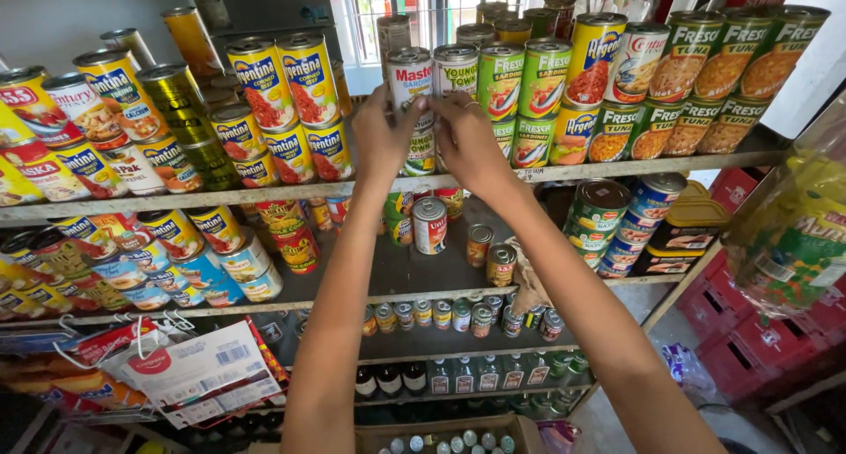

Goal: Cleaning and organizing canned food items on store shelves and into boxes.

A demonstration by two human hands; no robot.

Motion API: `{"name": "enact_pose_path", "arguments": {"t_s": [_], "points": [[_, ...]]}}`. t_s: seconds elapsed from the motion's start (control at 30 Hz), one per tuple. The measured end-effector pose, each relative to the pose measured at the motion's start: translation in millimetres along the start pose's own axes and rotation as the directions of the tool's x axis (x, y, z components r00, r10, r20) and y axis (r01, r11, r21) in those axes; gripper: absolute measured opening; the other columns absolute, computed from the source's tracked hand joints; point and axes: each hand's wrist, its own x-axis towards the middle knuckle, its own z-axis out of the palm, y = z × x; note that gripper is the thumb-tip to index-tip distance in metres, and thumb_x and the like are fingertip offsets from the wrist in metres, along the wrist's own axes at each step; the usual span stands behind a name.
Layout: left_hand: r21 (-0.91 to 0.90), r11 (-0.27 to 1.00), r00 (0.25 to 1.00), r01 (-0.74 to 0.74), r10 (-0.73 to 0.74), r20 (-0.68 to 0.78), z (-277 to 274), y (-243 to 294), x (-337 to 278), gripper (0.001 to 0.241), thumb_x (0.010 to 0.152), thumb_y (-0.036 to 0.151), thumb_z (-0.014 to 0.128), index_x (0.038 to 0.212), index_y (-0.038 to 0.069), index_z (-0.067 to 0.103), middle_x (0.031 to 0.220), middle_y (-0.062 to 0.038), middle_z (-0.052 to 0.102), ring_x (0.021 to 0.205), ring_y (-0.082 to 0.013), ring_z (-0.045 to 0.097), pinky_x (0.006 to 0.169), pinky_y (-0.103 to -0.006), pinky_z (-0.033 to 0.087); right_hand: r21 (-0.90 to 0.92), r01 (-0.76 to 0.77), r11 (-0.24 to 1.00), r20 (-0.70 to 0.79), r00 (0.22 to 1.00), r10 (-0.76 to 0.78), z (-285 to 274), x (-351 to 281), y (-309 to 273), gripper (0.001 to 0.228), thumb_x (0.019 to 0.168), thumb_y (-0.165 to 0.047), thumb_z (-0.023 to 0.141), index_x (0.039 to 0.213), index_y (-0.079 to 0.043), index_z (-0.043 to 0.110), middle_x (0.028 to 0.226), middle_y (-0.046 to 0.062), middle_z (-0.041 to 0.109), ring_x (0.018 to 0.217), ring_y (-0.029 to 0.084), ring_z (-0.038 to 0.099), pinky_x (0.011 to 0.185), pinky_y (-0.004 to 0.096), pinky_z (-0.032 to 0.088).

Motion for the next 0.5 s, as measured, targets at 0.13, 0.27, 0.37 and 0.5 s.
{"name": "enact_pose_path", "arguments": {"t_s": [0.13,0.27,0.37,0.5], "points": [[0.044,0.986,0.984,0.162,-0.165,0.062,-6.4,0.1,-15.9,0.034,0.089,0.028,0.083,0.107,0.001,0.074,0.090,-0.015,0.077,0.079,-0.0225,0.077,0.069,-0.0357,0.057,0.022,0.004,1.000,0.029,1.000,-0.004,2.6,-7.0,5.5,0.036,0.089,0.008,0.057,0.124,0.007,0.066,0.110,0.027,0.064,0.097,0.041,0.064,0.086,0.046,0.051],[0.048,0.992,0.990,0.117,-0.120,0.079,-6.0,-0.6,-33.8,0.033,0.089,0.018,0.078,0.116,0.000,0.073,0.088,-0.013,0.078,0.070,-0.0167,0.073,0.062,-0.0318,0.054,0.011,-0.020,1.000,0.062,0.998,0.019,4.7,-12.8,6.9,0.037,0.091,0.007,0.058,0.128,0.008,0.064,0.106,0.026,0.065,0.095,0.040,0.064,0.085,0.046,0.050],[0.020,0.989,0.987,0.144,-0.145,0.076,-3.8,0.4,-37.1,0.033,0.091,0.013,0.076,0.121,0.000,0.071,0.089,-0.013,0.077,0.069,-0.0171,0.070,0.061,-0.0323,0.052,0.025,-0.044,0.999,0.074,0.996,0.042,7.2,-16.7,10.0,0.040,0.090,0.006,0.059,0.131,0.008,0.062,0.104,0.024,0.065,0.093,0.038,0.064,0.083,0.045,0.050],[-0.067,0.995,0.996,-0.075,0.078,0.049,7.3,-30.2,-41.4,0.027,0.101,0.011,0.071,0.123,-0.003,0.066,0.107,-0.019,0.072,0.095,-0.0227,0.072,0.079,-0.0363,0.055,0.067,-0.092,0.994,0.095,0.992,0.085,7.9,-18.8,6.4,0.044,0.089,0.004,0.059,0.134,0.007,0.060,0.103,0.023,0.065,0.091,0.035,0.065,0.082,0.043,0.051]]}}
